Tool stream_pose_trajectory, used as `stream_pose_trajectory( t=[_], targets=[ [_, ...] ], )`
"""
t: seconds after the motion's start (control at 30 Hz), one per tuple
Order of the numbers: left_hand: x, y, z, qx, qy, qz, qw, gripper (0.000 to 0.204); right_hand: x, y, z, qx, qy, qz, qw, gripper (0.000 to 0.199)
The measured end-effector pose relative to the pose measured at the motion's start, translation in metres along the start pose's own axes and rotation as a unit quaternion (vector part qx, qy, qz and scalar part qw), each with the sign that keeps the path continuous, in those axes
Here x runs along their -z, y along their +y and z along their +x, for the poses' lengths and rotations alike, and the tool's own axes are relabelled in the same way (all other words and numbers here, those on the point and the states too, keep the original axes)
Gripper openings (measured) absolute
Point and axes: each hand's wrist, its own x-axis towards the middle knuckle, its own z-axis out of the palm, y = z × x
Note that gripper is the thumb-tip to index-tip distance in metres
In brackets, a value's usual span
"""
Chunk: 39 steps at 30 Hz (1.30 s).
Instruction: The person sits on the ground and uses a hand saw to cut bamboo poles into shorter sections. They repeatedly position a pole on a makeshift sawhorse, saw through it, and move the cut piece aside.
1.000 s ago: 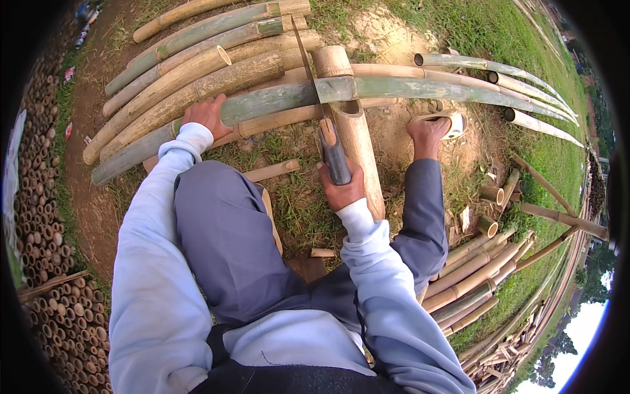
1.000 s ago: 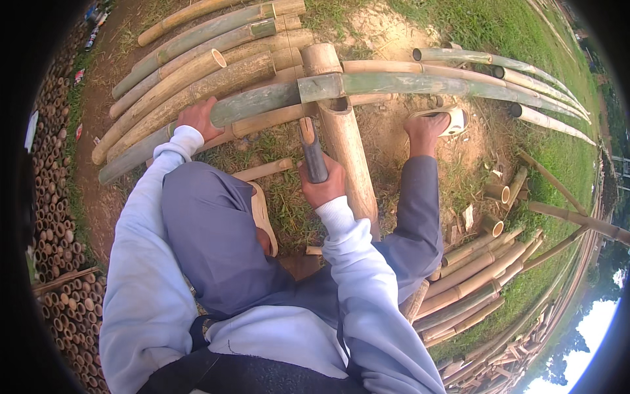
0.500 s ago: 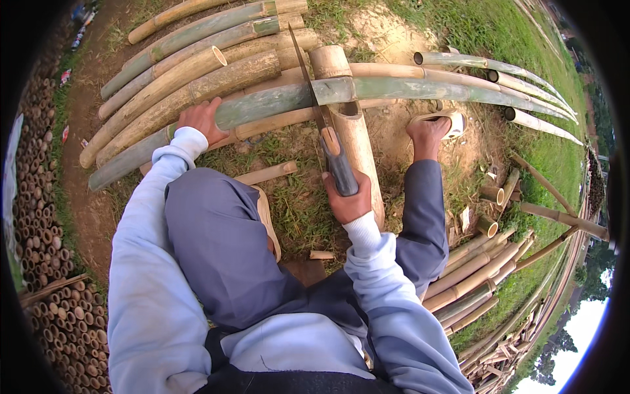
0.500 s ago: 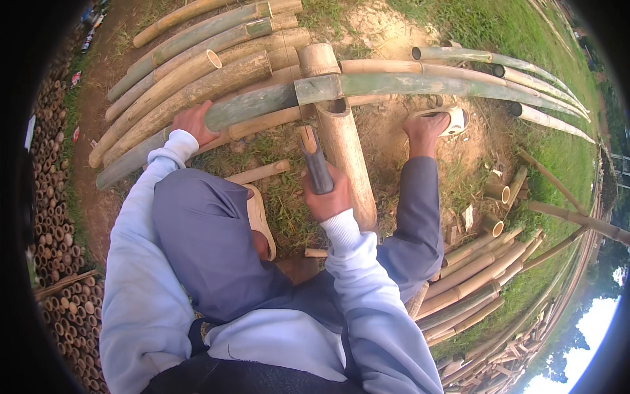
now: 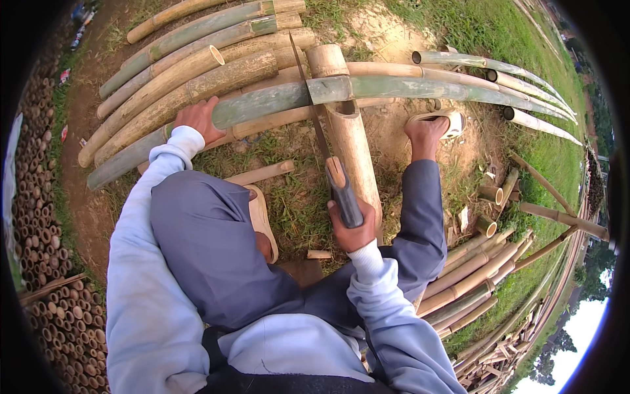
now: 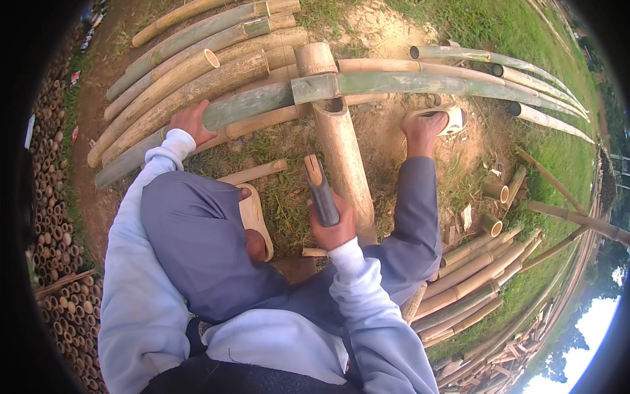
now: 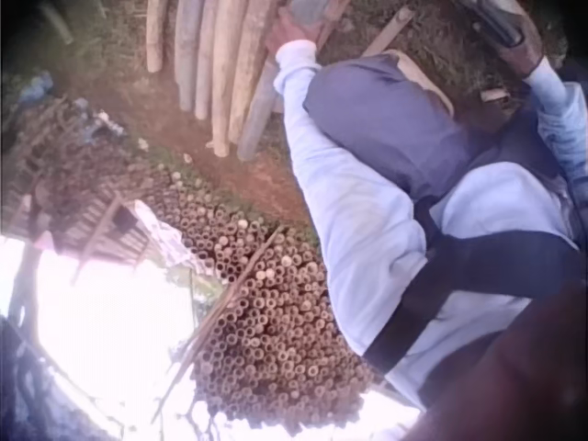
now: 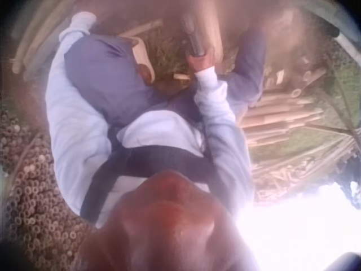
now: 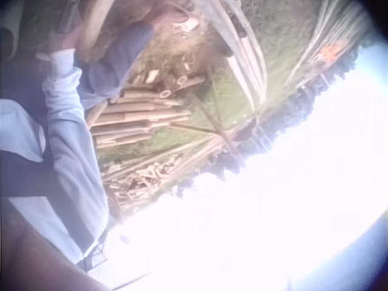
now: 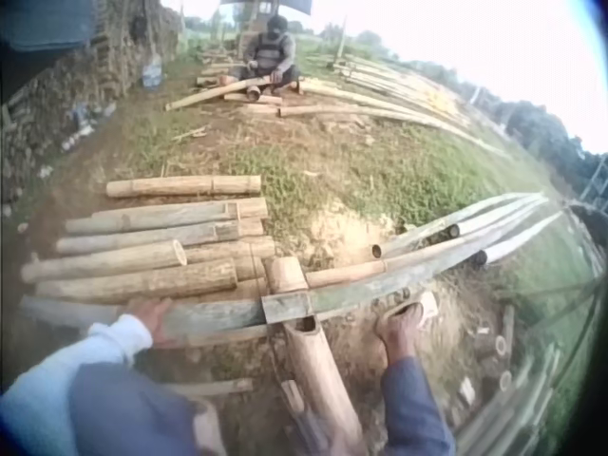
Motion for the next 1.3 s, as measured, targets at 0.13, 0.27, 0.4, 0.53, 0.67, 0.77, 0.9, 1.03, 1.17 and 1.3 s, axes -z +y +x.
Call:
stream_pose_trajectory(
  t=[0.13, 0.27, 0.4, 0.53, 0.67, 0.77, 0.9, 1.03, 1.17, 1.3],
  targets=[
    [0.006, 0.002, 0.008, 0.002, -0.014, 0.004, 1.0, 0.082, -0.021, -0.011, 0.045, 0.022, -0.017, 0.016, 0.999, 0.021],
    [-0.008, -0.013, -0.002, 0.011, -0.006, 0.0, 1.0, 0.083, 0.022, -0.009, -0.072, -0.005, -0.03, 0.047, 0.998, 0.03],
    [-0.012, -0.014, 0.0, 0.009, 0.0, 0.004, 1.0, 0.085, 0.056, -0.036, -0.129, -0.026, -0.033, -0.021, 0.999, 0.029],
    [-0.009, -0.006, 0.007, -0.002, 0.0, -0.015, 1.0, 0.087, 0.012, -0.011, -0.003, 0.014, -0.011, -0.008, 1.0, 0.015],
    [-0.003, -0.002, 0.008, -0.003, -0.008, -0.017, 1.0, 0.086, -0.015, -0.015, 0.047, 0.033, -0.022, -0.022, 0.999, 0.017],
    [-0.002, -0.016, 0.006, 0.004, -0.007, -0.006, 1.0, 0.085, 0.004, -0.019, -0.032, 0.032, -0.012, 0.024, 0.999, 0.021],
    [-0.004, -0.013, -0.002, 0.01, -0.019, -0.014, 1.0, 0.084, 0.06, -0.028, -0.141, -0.037, -0.036, -0.048, 0.998, 0.031],
    [-0.011, -0.011, 0.002, 0.008, -0.023, -0.024, 0.999, 0.084, 0.022, -0.01, -0.049, 0.02, -0.03, 0.0, 0.999, 0.025],
    [0.004, 0.006, 0.009, 0.005, -0.018, -0.021, 1.0, 0.086, -0.019, -0.013, 0.063, 0.034, -0.036, -0.018, 0.999, 0.02],
    [-0.011, -0.013, 0.006, 0.007, -0.013, -0.027, 1.0, 0.084, 0.004, -0.006, -0.031, 0.005, -0.02, 0.016, 1.0, 0.024]
  ],
)
